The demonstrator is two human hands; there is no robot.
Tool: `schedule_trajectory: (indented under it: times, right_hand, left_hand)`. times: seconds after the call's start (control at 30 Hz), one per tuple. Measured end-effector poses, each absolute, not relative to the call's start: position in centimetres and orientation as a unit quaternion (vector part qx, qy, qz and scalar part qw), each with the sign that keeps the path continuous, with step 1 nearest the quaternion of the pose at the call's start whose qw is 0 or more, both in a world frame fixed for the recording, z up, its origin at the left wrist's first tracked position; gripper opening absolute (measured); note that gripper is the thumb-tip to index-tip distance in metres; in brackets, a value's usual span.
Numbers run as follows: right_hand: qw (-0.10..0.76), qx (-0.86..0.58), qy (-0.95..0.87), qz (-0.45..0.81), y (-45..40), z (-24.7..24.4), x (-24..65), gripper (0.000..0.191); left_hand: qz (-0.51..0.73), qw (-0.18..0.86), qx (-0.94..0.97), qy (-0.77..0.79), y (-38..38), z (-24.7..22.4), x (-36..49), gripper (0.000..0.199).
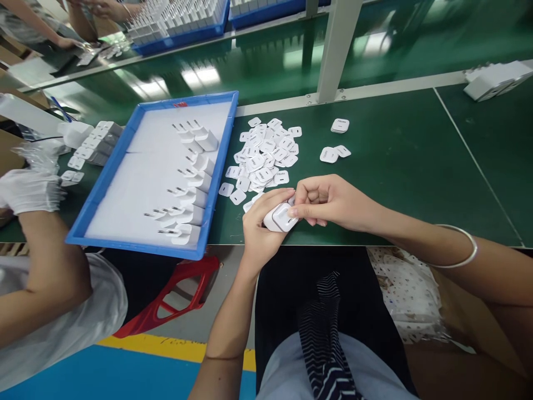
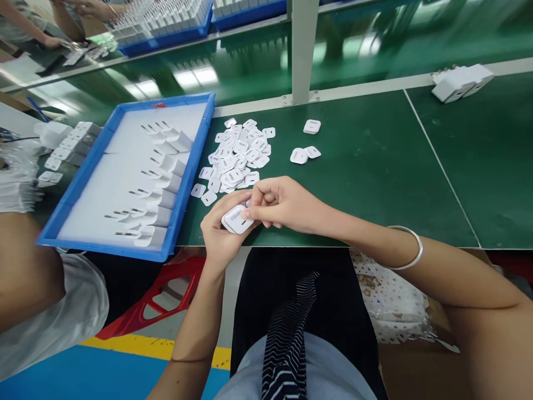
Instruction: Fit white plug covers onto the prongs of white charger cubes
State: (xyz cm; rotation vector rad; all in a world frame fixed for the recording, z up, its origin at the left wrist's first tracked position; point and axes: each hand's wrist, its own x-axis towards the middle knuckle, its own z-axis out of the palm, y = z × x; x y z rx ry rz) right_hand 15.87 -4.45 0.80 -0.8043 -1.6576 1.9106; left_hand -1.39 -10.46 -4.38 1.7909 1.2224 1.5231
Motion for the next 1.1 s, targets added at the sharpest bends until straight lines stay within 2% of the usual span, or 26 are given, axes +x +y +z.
schedule_trajectory:
  times: [0.47, 0.67, 0.9, 1.1]
  right_hand:
    - [0.277, -0.307, -0.607, 0.679, -5.0, 0.3, 15.6, 0.029]
    - [0.26, -0.295, -0.607, 0.691, -4.9, 0.5, 15.5, 0.032]
    - [0.287, -0.312, -0.652, 0.628, -5.3, 0.0, 15.1, 0.034]
    - [0.25, -0.203, -0.606, 0.728, -4.0, 0.4, 15.9, 0.029]
  left_hand:
    - [0.56, 0.263, 0.643, 0.45, -10.6, -4.2, -1.4, 0.039]
    - [0.561, 0.251, 0.644, 0.455, -10.6, -4.5, -1.3, 0.038]
    - [0.566, 0.251, 0.627, 0.472, -10.8, -4.4, -1.2, 0.036]
    - [0.589, 0.276, 0.589, 0.48, -10.6, -4.8, -1.3, 0.043]
